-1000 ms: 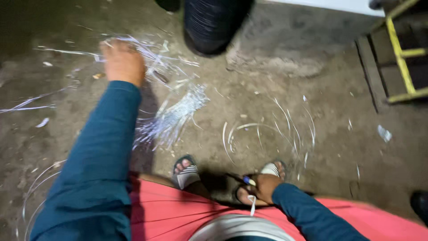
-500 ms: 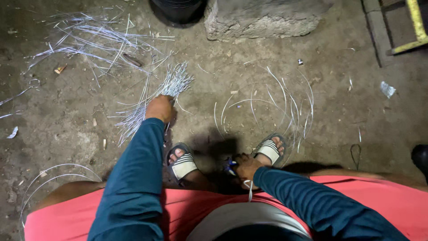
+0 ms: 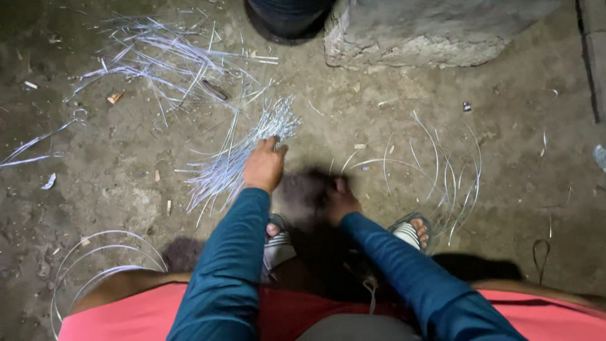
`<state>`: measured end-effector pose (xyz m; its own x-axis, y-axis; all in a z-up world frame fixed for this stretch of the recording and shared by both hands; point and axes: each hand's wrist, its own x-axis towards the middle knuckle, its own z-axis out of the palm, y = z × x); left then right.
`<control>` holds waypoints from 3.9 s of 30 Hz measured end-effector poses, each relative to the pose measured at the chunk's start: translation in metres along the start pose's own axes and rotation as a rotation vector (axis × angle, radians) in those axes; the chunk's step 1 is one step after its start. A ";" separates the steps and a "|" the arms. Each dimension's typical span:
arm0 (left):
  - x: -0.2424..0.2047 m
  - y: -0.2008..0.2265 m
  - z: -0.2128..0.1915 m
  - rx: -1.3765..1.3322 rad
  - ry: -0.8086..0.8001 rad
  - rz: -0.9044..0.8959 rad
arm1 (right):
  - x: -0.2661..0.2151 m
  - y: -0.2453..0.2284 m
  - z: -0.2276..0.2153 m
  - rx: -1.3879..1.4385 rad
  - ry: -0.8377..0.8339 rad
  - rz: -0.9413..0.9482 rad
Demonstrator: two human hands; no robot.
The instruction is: The person cuts thin metal wire into short segments using pliers and arranges them into a pile on the floor. The person repeatedly picks up wire, cuts it, and places the cut pieces down.
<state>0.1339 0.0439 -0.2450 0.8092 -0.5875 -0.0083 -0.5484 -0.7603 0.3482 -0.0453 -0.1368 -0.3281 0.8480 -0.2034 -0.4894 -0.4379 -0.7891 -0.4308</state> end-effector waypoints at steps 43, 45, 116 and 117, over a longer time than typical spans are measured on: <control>0.004 0.194 -0.130 -0.657 0.542 0.223 | -0.128 -0.068 -0.217 1.121 0.355 -0.192; -0.002 0.201 -0.139 -0.682 0.516 0.236 | -0.130 -0.061 -0.224 1.181 0.350 -0.181; -0.028 0.188 -0.197 -1.473 0.994 -0.413 | -0.141 0.070 -0.121 1.528 -0.309 -0.404; -0.025 0.185 -0.197 -1.431 1.013 -0.406 | -0.146 0.061 -0.127 1.517 -0.281 -0.415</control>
<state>0.0534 -0.0273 0.0047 0.9348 0.3533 0.0355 -0.1596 0.3286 0.9309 -0.1581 -0.2287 -0.1869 0.9743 0.1129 -0.1951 -0.2247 0.5556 -0.8005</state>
